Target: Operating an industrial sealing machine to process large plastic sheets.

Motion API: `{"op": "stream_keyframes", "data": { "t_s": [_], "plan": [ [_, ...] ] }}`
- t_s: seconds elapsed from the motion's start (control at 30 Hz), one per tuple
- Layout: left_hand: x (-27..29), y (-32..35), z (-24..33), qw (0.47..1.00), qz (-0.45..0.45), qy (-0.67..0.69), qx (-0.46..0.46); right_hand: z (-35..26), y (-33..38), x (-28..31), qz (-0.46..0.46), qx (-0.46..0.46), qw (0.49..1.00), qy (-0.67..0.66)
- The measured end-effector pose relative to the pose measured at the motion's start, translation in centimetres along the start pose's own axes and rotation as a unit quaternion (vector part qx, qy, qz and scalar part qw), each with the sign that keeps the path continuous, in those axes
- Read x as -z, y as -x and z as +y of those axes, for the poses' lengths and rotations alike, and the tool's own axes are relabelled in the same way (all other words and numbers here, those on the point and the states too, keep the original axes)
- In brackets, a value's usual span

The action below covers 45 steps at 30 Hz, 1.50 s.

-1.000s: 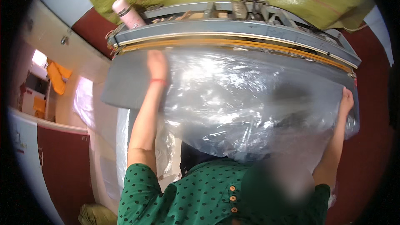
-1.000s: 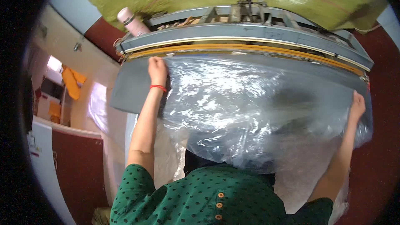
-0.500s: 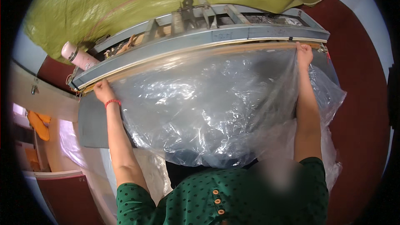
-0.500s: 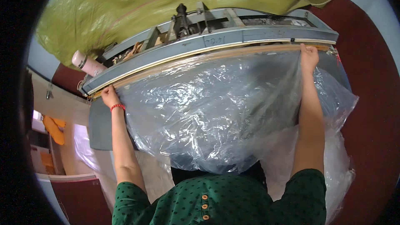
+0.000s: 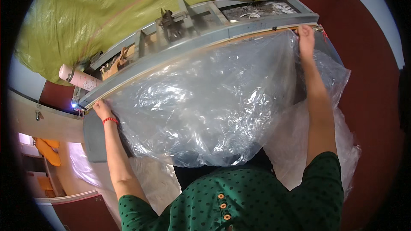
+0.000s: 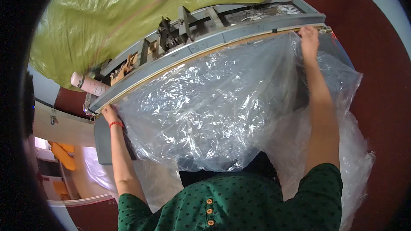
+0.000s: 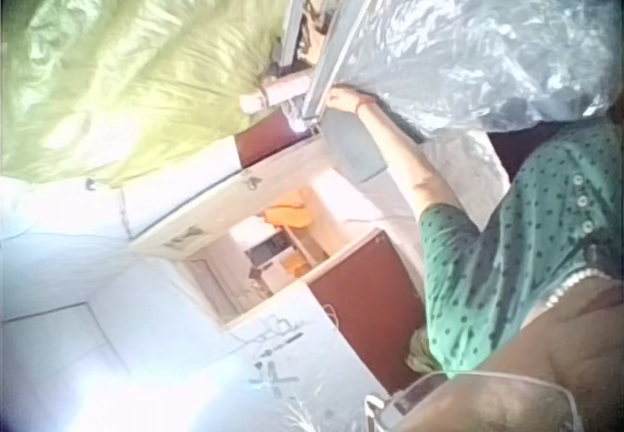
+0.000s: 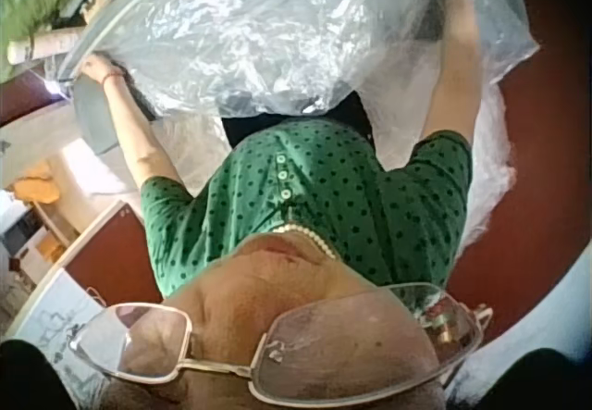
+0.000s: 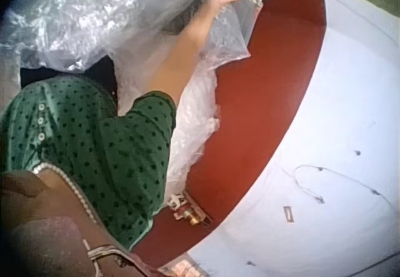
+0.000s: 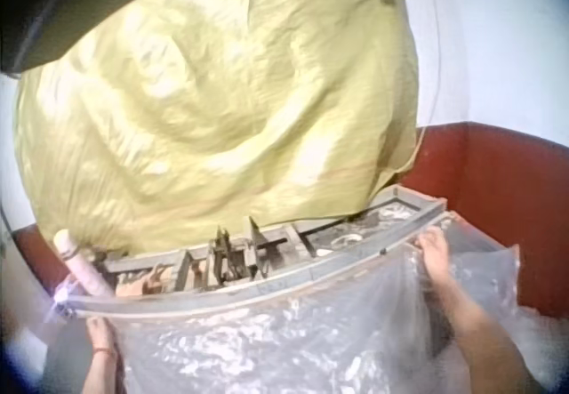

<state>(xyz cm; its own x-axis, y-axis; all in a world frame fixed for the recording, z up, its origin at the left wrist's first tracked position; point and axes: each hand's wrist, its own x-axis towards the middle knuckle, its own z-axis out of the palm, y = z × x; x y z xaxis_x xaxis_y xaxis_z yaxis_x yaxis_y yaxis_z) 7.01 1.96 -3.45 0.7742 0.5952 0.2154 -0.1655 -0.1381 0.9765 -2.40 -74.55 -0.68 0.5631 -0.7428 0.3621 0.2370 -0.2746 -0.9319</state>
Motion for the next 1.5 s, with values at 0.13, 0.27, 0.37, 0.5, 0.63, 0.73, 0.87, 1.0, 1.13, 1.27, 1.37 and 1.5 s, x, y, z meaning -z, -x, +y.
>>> {"op": "stream_keyframes", "data": {
  "t_s": [0.13, 0.27, 0.37, 0.5, 0.63, 0.73, 0.87, 1.0, 1.13, 1.27, 1.37, 1.5],
  "plan": [
    [1.0, 5.9, 5.5, 0.984, -0.169, -0.047, -0.015, -8.9, 4.3, 8.3, 0.095, 0.182, 0.962, 0.179],
    [2.2, 13.7, 14.4, 0.982, -0.149, -0.034, -0.107, -1.5, 5.1, 22.5, 0.248, 0.118, 0.957, 0.088],
    [6.1, 14.2, 11.7, 0.972, -0.055, -0.074, -0.215, 13.4, 6.1, 42.6, 0.202, 0.058, 0.912, 0.353],
    [9.5, 22.6, 7.7, 0.977, 0.009, -0.163, -0.137, 23.1, 16.2, 35.3, 0.078, 0.158, 0.861, 0.477],
    [6.3, 33.3, 2.6, 0.774, -0.457, -0.378, -0.222, 18.7, 23.6, 21.8, 0.086, 0.090, 0.841, 0.527],
    [2.1, 35.0, -3.7, 0.637, -0.605, -0.478, -0.002, 12.3, 28.6, 11.8, 0.113, 0.017, 0.793, 0.598],
    [-0.8, 34.9, -3.5, 0.636, -0.661, -0.395, -0.051, 7.0, 31.6, 4.1, 0.162, -0.103, 0.699, 0.688],
    [6.1, 29.7, -5.8, 0.605, -0.737, -0.291, -0.078, 4.1, 32.4, 4.0, 0.216, -0.243, 0.564, 0.759],
    [4.9, 29.3, -7.0, 0.590, -0.782, -0.183, -0.078, 2.1, 31.8, 8.0, 0.255, -0.344, 0.443, 0.788],
    [-11.7, 41.5, -0.8, 0.629, -0.770, -0.087, -0.059, -1.6, 31.1, 15.9, 0.256, -0.416, 0.349, 0.800],
    [-14.7, 43.8, 2.0, 0.639, -0.767, -0.038, -0.032, -6.8, 33.6, 30.8, 0.237, -0.440, 0.291, 0.816],
    [-12.5, 40.8, 1.7, 0.662, -0.746, -0.029, 0.065, -19.6, 44.8, 56.0, 0.235, -0.478, 0.215, 0.819]
  ]
}}
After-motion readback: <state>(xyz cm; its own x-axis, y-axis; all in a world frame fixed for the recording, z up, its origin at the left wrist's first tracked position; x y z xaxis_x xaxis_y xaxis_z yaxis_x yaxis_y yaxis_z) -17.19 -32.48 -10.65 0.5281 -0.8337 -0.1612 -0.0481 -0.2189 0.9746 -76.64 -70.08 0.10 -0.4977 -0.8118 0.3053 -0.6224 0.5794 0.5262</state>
